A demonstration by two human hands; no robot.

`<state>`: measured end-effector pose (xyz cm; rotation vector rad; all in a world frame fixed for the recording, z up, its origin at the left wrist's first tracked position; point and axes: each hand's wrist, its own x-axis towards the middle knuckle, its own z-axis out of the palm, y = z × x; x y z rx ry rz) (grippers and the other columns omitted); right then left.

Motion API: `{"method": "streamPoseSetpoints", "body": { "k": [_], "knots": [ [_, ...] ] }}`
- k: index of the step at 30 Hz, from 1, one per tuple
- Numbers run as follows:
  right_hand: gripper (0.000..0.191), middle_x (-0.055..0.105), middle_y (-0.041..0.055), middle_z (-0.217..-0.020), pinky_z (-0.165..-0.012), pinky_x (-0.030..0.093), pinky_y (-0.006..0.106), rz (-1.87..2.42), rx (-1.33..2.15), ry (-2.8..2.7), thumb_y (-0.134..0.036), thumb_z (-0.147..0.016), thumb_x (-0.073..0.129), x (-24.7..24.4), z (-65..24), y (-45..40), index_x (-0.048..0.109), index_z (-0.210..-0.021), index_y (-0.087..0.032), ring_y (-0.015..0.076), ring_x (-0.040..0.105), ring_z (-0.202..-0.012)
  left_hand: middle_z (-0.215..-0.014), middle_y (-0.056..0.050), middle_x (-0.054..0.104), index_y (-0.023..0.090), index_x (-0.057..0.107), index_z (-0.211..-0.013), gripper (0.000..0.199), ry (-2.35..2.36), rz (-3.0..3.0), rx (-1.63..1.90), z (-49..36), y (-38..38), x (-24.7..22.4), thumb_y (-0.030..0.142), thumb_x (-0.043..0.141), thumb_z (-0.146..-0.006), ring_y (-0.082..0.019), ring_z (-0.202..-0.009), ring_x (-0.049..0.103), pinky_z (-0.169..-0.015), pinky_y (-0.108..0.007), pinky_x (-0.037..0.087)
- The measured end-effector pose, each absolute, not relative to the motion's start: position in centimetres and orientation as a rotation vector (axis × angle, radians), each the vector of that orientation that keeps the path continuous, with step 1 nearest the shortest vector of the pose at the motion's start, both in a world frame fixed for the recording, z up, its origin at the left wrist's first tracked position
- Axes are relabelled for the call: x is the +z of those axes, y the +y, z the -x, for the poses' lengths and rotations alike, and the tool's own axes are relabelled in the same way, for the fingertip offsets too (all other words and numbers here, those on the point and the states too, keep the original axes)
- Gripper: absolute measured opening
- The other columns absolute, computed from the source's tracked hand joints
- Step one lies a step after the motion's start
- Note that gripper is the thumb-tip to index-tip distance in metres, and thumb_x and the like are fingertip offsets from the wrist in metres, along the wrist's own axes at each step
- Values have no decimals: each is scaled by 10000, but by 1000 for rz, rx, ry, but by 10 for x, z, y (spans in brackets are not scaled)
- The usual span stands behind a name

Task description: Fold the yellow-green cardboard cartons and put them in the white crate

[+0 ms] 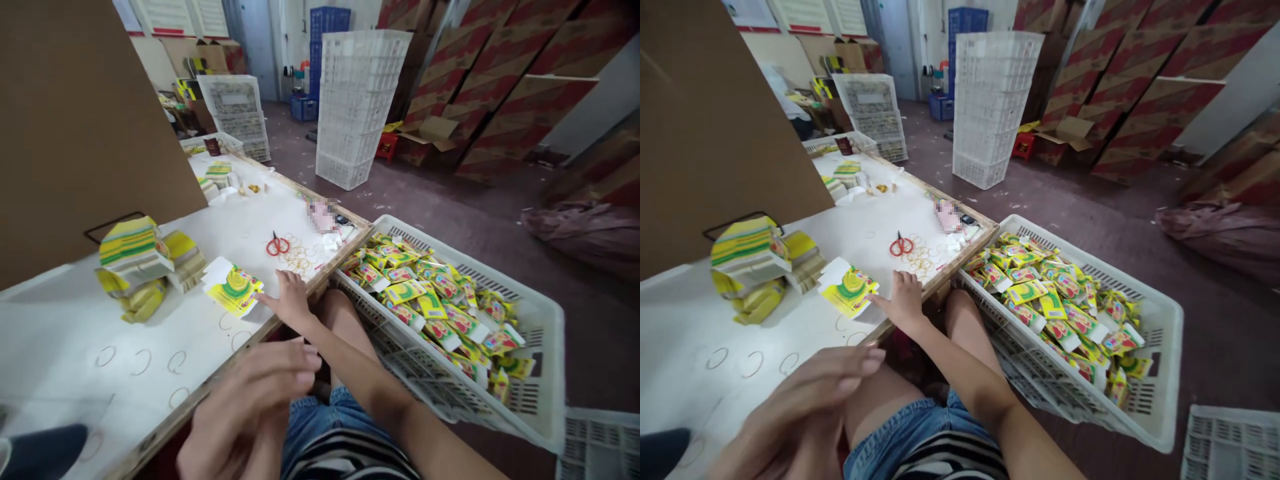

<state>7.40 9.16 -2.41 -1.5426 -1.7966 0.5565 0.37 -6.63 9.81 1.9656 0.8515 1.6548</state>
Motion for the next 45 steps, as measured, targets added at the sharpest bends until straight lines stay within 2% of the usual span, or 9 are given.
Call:
{"method": "streamPoseSetpoints", "body": {
  "k": [4,13,18,21,24,29,35,41,45],
  "knots": [
    [645,625,169,-1208,-924,429,417,1559,564,-1844,-513,-819,648,-23,-51,99,511,-1309,-117,310,548,-1124,-957,-47,735,228,686,-1018,314,998,-1854,1538,-11,-46,79,20,503,-869,-191,-927,686,-795,-299,567],
    [271,670,113,-1085,-878,413,421,1506,624,-1848,-337,-856,645,-22,-34,103,645,-1093,-206,292,561,-1023,-930,-39,731,206,698,-944,133,1493,-1485,1583,6,-27,57,238,584,-883,-187,-899,672,-862,-293,514],
    [155,657,111,-1053,-894,413,429,1390,656,-1701,-234,-842,631,-17,-38,98,657,-988,-188,286,548,-1016,-1004,-60,717,181,683,-992,194,1634,-1314,1732,24,-5,41,299,628,-848,-207,-974,658,-946,-330,484],
    [62,664,60,-878,-786,460,353,1177,899,-1410,-237,-842,608,-11,-54,86,631,-863,-184,221,583,-835,-1139,-74,671,189,636,-1115,323,1603,-1170,1918,36,5,32,312,675,-819,-196,-1086,619,-980,-311,467],
    [125,635,-5,-736,-666,473,285,924,1223,-1121,-293,-824,634,-8,-81,62,597,-885,-191,157,577,-660,-1195,-74,665,206,613,-1187,454,1422,-1045,1876,41,12,21,380,718,-781,-203,-1144,600,-1000,-310,459],
    [286,663,-19,-709,-674,506,277,855,1478,-906,-355,-727,755,-7,-126,23,626,-924,-193,145,620,-648,-973,-117,758,159,709,-1012,537,925,-903,1291,22,13,8,550,775,-649,-312,-1015,678,-889,-418,540],
    [325,734,41,-833,-766,538,324,935,1452,-894,-407,-658,813,-4,-151,8,699,-866,-186,193,671,-777,-936,-133,764,151,739,-887,426,709,-832,1197,-9,9,6,463,822,-609,-322,-926,704,-820,-400,558],
    [354,725,41,-785,-677,548,318,1043,1436,-923,-447,-677,797,-12,-161,1,711,-873,-164,188,659,-695,-881,-113,757,138,714,-915,337,816,-840,1212,-22,8,-2,380,783,-691,-285,-900,700,-768,-360,557],
    [337,678,23,-683,-610,532,301,1117,1327,-929,-475,-707,764,-18,-161,-1,665,-779,-161,171,620,-605,-815,-63,745,154,675,-878,333,968,-868,1242,-29,10,-15,426,763,-709,-239,-820,702,-734,-330,557]
  ]
}}
